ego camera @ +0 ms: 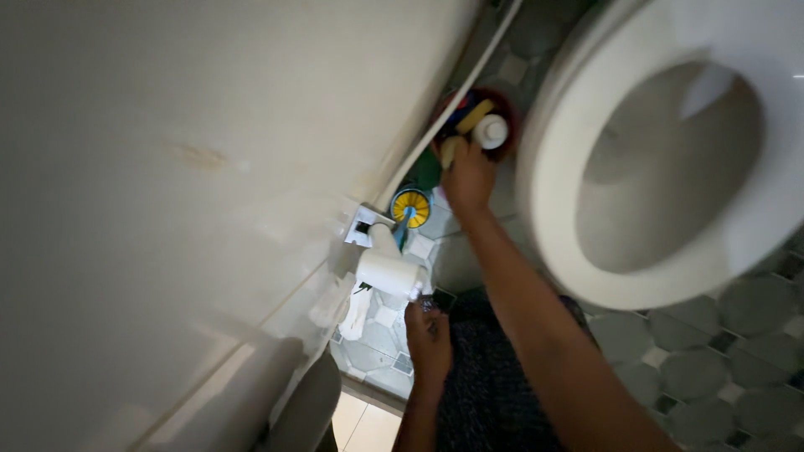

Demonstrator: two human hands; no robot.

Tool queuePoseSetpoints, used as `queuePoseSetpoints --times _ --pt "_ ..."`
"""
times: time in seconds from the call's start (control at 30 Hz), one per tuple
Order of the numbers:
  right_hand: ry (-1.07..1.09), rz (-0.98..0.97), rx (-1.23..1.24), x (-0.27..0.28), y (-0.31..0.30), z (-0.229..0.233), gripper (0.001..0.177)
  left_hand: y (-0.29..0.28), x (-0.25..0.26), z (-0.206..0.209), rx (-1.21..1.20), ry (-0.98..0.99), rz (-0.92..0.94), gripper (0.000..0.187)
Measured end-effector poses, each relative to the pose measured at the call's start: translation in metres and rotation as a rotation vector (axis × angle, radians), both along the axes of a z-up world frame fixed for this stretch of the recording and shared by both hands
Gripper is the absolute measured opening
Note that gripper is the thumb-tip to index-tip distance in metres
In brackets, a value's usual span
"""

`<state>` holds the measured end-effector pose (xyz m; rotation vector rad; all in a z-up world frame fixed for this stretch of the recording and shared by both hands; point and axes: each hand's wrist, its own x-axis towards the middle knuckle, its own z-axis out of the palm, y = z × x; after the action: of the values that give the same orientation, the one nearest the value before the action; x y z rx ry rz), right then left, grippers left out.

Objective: Cleaning the toilet bowl with liquid cleaner and a brush

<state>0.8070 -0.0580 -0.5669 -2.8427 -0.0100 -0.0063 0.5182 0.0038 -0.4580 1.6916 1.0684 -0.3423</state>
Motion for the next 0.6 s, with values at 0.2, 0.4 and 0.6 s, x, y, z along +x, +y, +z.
queuePoseSetpoints --times 0.2,0.4,0.6 --pt "0.087 0.109 0.227 -0.074 -0.03 0.175 0.028 -0.017 0.027 0.051 0.058 -0.148 -0.129 0.065" --pt "0.136 0.46 0.335 -0.131 -0.091 0.29 0.036 -0.042 0.065 0.119 0.392 -0.204 -0.444 0.086" --pt "0.185 0.398 0.448 -0.135 -0.144 0.412 0.053 -0.065 0.076 0.182 0.379 -0.855 -0.52 0.054"
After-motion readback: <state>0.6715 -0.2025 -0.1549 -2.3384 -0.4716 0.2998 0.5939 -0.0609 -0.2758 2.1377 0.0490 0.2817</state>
